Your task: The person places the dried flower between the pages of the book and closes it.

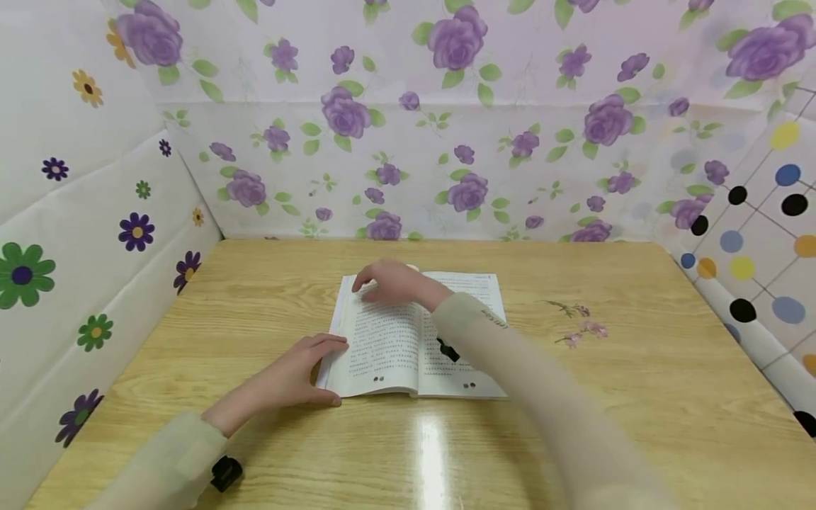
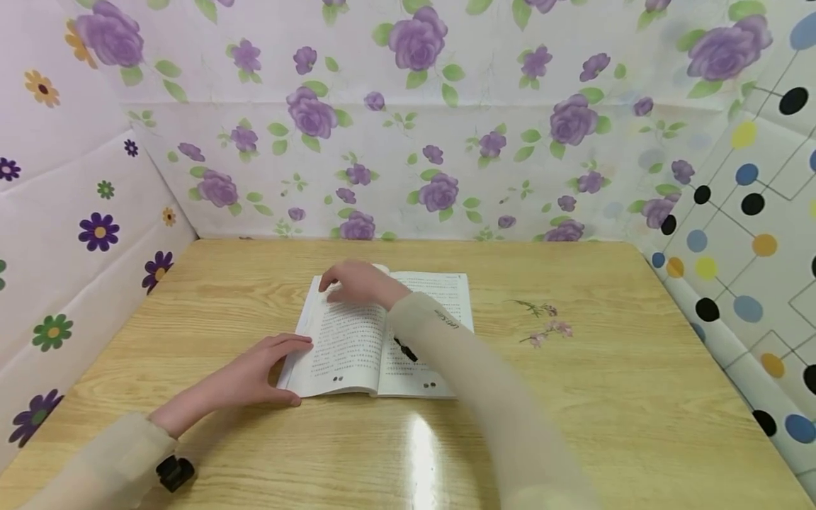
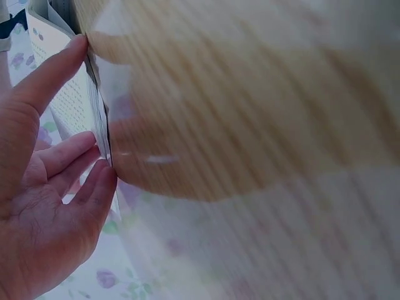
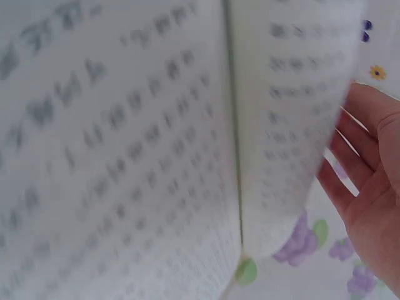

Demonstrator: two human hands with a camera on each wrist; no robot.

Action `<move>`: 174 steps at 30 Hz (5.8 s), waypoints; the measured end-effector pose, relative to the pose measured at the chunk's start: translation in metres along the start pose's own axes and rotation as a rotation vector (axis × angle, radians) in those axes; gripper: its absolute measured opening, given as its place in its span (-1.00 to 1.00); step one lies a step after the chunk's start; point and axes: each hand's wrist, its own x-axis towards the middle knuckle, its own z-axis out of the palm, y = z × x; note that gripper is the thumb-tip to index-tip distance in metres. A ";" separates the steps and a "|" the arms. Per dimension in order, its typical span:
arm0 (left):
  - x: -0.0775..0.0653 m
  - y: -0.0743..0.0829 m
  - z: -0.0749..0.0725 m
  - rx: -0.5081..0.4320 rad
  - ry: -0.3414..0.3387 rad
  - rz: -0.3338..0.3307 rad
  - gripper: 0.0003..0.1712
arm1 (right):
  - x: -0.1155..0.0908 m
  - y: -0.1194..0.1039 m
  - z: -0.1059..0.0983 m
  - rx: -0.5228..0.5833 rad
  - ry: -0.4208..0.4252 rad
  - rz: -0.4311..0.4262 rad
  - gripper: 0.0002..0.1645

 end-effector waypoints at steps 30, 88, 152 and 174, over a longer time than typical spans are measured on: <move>-0.001 0.007 -0.002 0.032 -0.020 -0.016 -0.05 | -0.153 0.089 -0.052 0.207 0.400 0.090 -0.67; 0.000 0.005 -0.006 0.050 -0.017 0.005 -0.06 | -0.267 0.159 -0.014 0.022 0.243 0.352 -0.74; -0.002 0.004 -0.006 0.048 -0.022 0.011 -0.05 | -0.257 0.144 0.007 -0.023 0.277 0.267 -0.83; 0.000 0.000 -0.003 0.053 -0.032 -0.002 -0.04 | -0.272 0.152 -0.008 -0.239 0.298 0.401 -0.91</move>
